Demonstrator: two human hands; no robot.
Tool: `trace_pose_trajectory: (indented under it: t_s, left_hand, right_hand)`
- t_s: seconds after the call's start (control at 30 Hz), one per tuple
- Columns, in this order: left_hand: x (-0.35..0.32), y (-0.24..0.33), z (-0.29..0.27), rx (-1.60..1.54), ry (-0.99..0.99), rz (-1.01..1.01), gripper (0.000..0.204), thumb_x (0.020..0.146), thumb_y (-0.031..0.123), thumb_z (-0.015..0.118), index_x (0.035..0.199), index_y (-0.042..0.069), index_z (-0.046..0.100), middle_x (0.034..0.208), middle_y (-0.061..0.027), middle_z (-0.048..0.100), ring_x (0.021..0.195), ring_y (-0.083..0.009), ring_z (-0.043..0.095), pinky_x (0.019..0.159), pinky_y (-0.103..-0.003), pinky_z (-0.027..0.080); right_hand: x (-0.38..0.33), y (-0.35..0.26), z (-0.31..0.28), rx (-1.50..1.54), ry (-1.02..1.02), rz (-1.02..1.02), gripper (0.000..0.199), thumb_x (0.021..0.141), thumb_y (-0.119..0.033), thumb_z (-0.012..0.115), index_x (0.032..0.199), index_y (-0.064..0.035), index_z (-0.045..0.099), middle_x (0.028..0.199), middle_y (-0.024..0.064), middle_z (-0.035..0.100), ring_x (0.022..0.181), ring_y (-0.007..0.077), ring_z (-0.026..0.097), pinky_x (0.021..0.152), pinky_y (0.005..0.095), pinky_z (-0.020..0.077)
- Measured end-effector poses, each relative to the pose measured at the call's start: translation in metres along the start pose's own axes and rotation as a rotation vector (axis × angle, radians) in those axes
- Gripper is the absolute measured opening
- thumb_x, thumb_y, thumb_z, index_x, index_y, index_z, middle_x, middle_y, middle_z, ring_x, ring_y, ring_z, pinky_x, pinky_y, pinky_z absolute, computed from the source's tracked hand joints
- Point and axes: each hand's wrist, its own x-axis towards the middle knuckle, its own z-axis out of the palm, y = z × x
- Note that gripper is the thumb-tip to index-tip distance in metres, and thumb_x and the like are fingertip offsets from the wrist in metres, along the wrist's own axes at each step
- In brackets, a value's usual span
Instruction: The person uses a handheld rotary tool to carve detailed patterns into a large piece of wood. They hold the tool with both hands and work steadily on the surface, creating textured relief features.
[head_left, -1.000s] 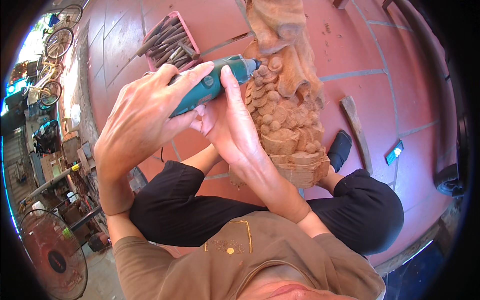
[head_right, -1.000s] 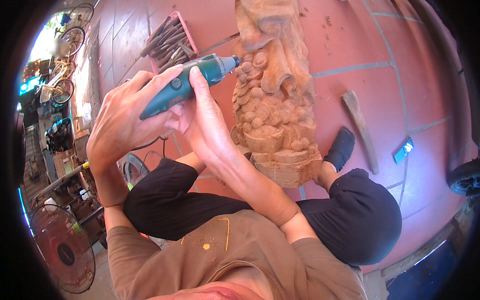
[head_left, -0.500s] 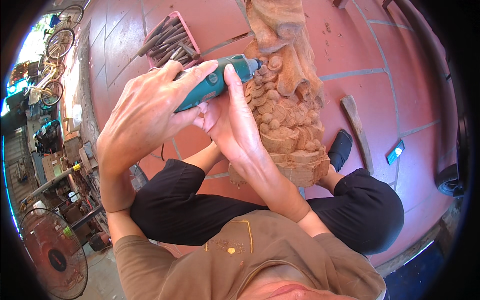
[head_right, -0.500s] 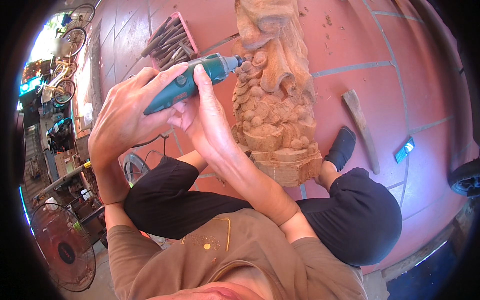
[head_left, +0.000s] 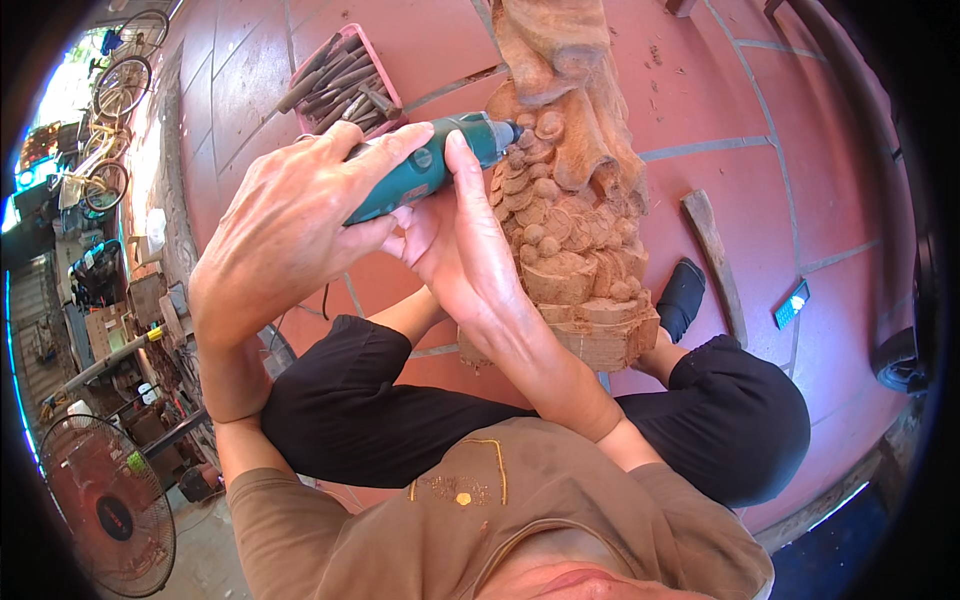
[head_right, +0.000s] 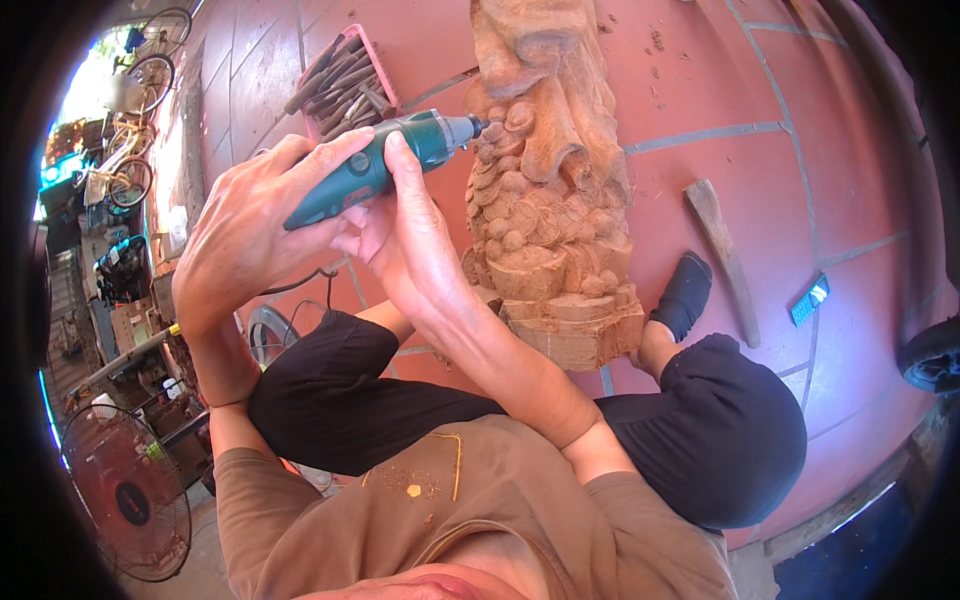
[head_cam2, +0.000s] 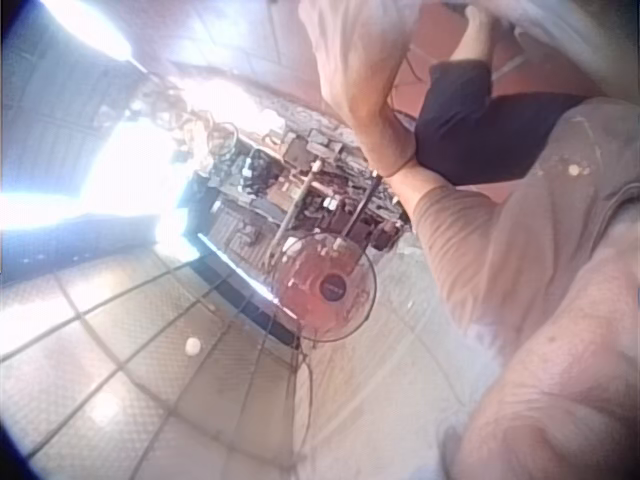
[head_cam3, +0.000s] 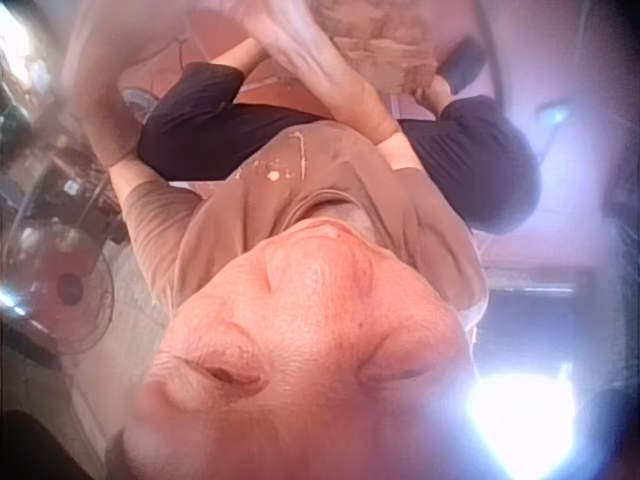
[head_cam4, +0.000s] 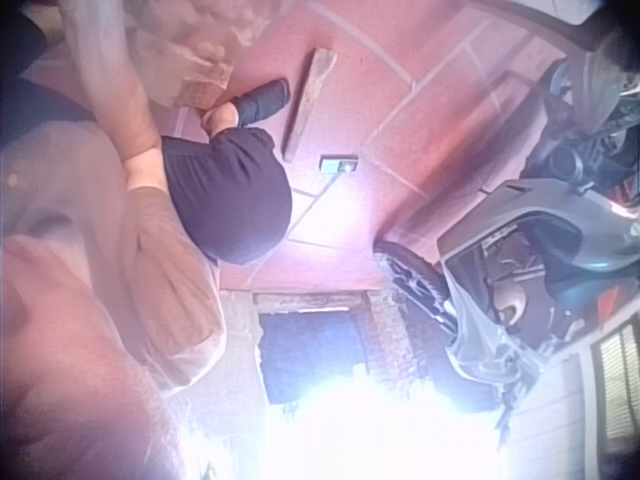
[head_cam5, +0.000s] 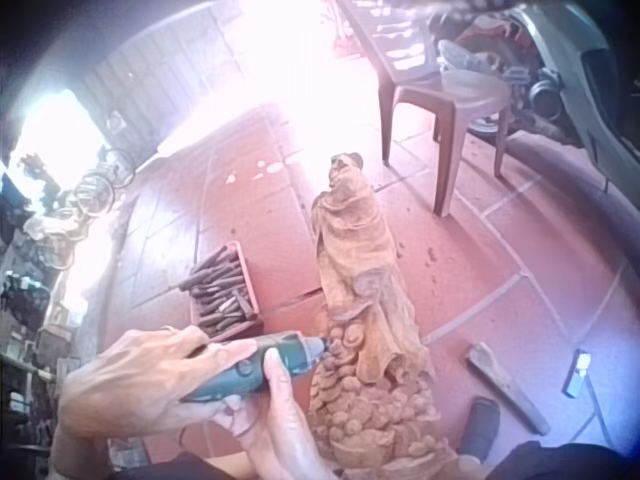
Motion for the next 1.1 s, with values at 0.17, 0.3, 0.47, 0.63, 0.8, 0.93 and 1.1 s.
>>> trace_pose_trajectory:
  t_s: [0.17,0.3,0.47,0.63,0.8,0.93,1.1]
  left_hand:
    - [-0.001,-0.001,0.001,-0.006,0.022,0.014,0.058,0.081,0.018,0.069,0.137,0.014,0.056,0.096,-0.0126,0.062,0.087,-0.0340,0.065,0.077,-0.043,0.052]
    - [0.001,-0.001,-0.002,0.015,0.019,0.018,0.056,0.081,0.018,0.069,0.136,0.014,0.057,0.095,-0.0134,0.062,0.087,-0.0344,0.065,0.077,-0.044,0.051]
    - [0.011,-0.005,-0.010,0.002,-0.035,0.019,0.057,0.079,0.018,0.070,0.134,0.013,0.058,0.097,-0.0155,0.064,0.091,-0.0367,0.064,0.081,-0.046,0.050]
    - [0.029,-0.020,-0.016,0.014,0.008,0.132,0.061,0.070,0.019,0.073,0.129,0.011,0.059,0.101,-0.0148,0.066,0.092,-0.0390,0.065,0.081,-0.045,0.051]
    - [0.056,-0.020,-0.041,0.072,-0.082,0.145,0.056,0.067,0.019,0.073,0.120,0.009,0.058,0.104,-0.0149,0.068,0.097,-0.0386,0.065,0.086,-0.045,0.050]
    - [0.072,-0.015,-0.058,0.148,-0.046,0.261,0.058,0.064,0.022,0.077,0.118,0.008,0.064,0.107,-0.0151,0.069,0.100,-0.0359,0.065,0.091,-0.042,0.048]
    - [0.068,-0.006,-0.062,0.158,-0.105,0.184,0.061,0.064,0.019,0.077,0.123,0.009,0.065,0.110,-0.0157,0.069,0.101,-0.0368,0.065,0.091,-0.041,0.049]
  right_hand:
    - [-0.002,0.001,0.004,0.008,-0.007,-0.012,0.056,0.104,-0.057,0.042,0.136,-0.0126,0.049,0.127,0.0030,0.062,0.109,0.0144,0.064,0.089,0.0375,0.0554]
    - [-0.002,-0.001,0.008,0.048,-0.008,0.008,0.056,0.104,-0.057,0.041,0.137,-0.0127,0.049,0.130,0.0033,0.061,0.113,0.0156,0.063,0.093,0.0391,0.0542]
    - [0.002,-0.004,0.009,0.103,-0.041,0.003,0.055,0.104,-0.056,0.041,0.137,-0.0123,0.049,0.129,0.0035,0.061,0.115,0.0160,0.062,0.097,0.0406,0.0532]
    - [0.010,-0.008,0.017,0.248,-0.085,-0.013,0.054,0.104,-0.054,0.043,0.134,-0.0099,0.050,0.128,0.0055,0.062,0.117,0.0211,0.062,0.102,0.0442,0.0516]
    - [0.018,-0.016,0.022,0.337,-0.212,-0.079,0.057,0.103,-0.054,0.043,0.135,-0.0071,0.047,0.132,0.0101,0.060,0.120,0.0291,0.061,0.107,0.0497,0.0486]
    - [0.020,-0.026,0.031,0.416,-0.184,-0.078,0.057,0.103,-0.056,0.042,0.137,-0.0101,0.044,0.132,0.0071,0.060,0.121,0.0259,0.061,0.106,0.0473,0.0484]
    - [0.015,-0.022,0.029,0.437,-0.174,-0.095,0.060,0.101,-0.055,0.047,0.135,-0.0056,0.047,0.134,0.0133,0.060,0.122,0.0318,0.061,0.107,0.0533,0.0482]
